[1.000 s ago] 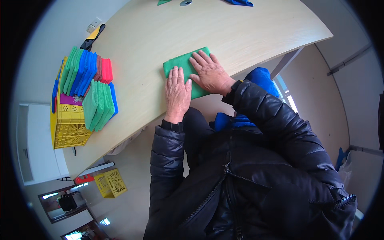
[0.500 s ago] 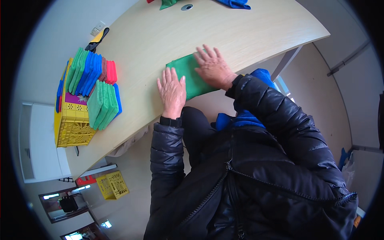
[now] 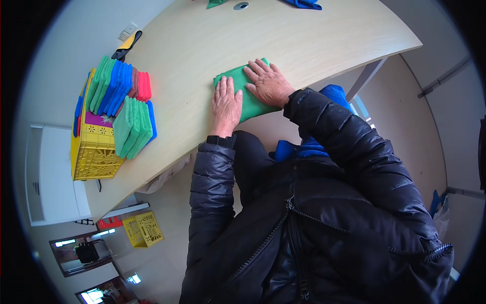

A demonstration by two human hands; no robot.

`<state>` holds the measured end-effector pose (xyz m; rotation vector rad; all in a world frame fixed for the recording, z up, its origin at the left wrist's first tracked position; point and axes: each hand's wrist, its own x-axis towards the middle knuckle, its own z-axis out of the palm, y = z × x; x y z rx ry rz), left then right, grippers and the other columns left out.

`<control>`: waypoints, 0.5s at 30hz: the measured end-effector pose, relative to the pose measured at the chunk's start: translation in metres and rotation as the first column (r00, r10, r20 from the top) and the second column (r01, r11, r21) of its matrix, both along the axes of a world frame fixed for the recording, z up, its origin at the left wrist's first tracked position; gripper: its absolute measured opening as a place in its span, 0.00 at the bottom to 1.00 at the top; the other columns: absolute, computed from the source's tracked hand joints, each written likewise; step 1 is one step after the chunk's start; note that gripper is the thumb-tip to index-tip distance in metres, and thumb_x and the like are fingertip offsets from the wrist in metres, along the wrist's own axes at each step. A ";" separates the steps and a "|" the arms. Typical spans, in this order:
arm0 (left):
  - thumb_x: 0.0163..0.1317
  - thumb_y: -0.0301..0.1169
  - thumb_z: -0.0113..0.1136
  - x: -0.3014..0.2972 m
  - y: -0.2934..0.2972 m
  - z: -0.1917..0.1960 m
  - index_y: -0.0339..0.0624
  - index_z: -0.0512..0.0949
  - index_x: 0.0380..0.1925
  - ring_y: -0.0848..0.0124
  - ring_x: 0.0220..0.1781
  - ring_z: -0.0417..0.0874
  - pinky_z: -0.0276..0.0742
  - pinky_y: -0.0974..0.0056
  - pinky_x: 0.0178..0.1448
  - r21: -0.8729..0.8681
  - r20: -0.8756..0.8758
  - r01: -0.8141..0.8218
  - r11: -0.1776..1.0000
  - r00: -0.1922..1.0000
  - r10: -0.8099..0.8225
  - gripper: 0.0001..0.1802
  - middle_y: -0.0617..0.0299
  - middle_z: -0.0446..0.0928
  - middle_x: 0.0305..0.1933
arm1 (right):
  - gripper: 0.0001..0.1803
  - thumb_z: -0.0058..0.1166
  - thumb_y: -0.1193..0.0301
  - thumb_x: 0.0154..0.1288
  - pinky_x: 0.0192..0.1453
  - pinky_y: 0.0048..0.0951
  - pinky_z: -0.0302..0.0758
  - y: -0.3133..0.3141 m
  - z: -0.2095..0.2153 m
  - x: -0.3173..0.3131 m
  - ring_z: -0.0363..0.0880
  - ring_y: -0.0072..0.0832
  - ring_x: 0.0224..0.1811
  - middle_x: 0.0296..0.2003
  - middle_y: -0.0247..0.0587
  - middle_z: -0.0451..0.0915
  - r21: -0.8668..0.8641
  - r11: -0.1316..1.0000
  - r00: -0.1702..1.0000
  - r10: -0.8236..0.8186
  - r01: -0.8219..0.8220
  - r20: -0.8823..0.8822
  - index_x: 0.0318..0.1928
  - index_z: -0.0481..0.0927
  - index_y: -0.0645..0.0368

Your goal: Folding square green cloths on a table and stacking them.

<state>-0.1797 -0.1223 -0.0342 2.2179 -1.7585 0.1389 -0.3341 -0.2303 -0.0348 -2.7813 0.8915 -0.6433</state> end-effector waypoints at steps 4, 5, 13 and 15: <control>0.75 0.46 0.48 -0.010 0.022 0.009 0.39 0.59 0.74 0.54 0.80 0.56 0.52 0.48 0.80 0.010 0.021 -0.056 0.998 0.998 0.056 0.34 0.49 0.57 0.79 | 0.33 0.42 0.51 0.76 0.79 0.54 0.52 -0.005 0.004 -0.009 0.54 0.46 0.79 0.75 0.47 0.61 -0.029 0.998 0.991 -0.058 0.055 -0.123 0.73 0.64 0.55; 0.75 0.46 0.48 -0.017 0.029 0.012 0.39 0.59 0.74 0.54 0.80 0.56 0.52 0.48 0.80 0.008 0.020 -0.052 0.999 0.998 0.052 0.34 0.49 0.57 0.79 | 0.33 0.42 0.51 0.76 0.79 0.54 0.52 -0.006 0.004 -0.011 0.54 0.46 0.79 0.75 0.47 0.61 -0.031 0.998 0.990 -0.062 0.059 -0.123 0.73 0.64 0.55; 0.65 0.46 0.62 -0.042 0.050 0.008 0.38 0.64 0.70 0.54 0.77 0.62 0.54 0.44 0.78 -0.026 0.212 0.213 0.977 0.956 -0.203 0.38 0.49 0.63 0.75 | 0.30 0.44 0.53 0.75 0.78 0.57 0.53 -0.010 0.009 -0.007 0.55 0.47 0.78 0.73 0.48 0.62 -0.026 0.996 0.995 0.084 -0.086 -0.063 0.71 0.68 0.55; 0.65 0.46 0.61 -0.059 0.038 0.007 0.36 0.66 0.68 0.53 0.76 0.63 0.55 0.44 0.78 0.025 0.230 0.078 0.997 0.970 -0.081 0.37 0.48 0.64 0.74 | 0.30 0.44 0.53 0.75 0.78 0.55 0.54 -0.013 0.020 -0.003 0.56 0.46 0.78 0.73 0.47 0.64 -0.125 0.991 0.984 0.020 -0.042 -0.174 0.70 0.69 0.56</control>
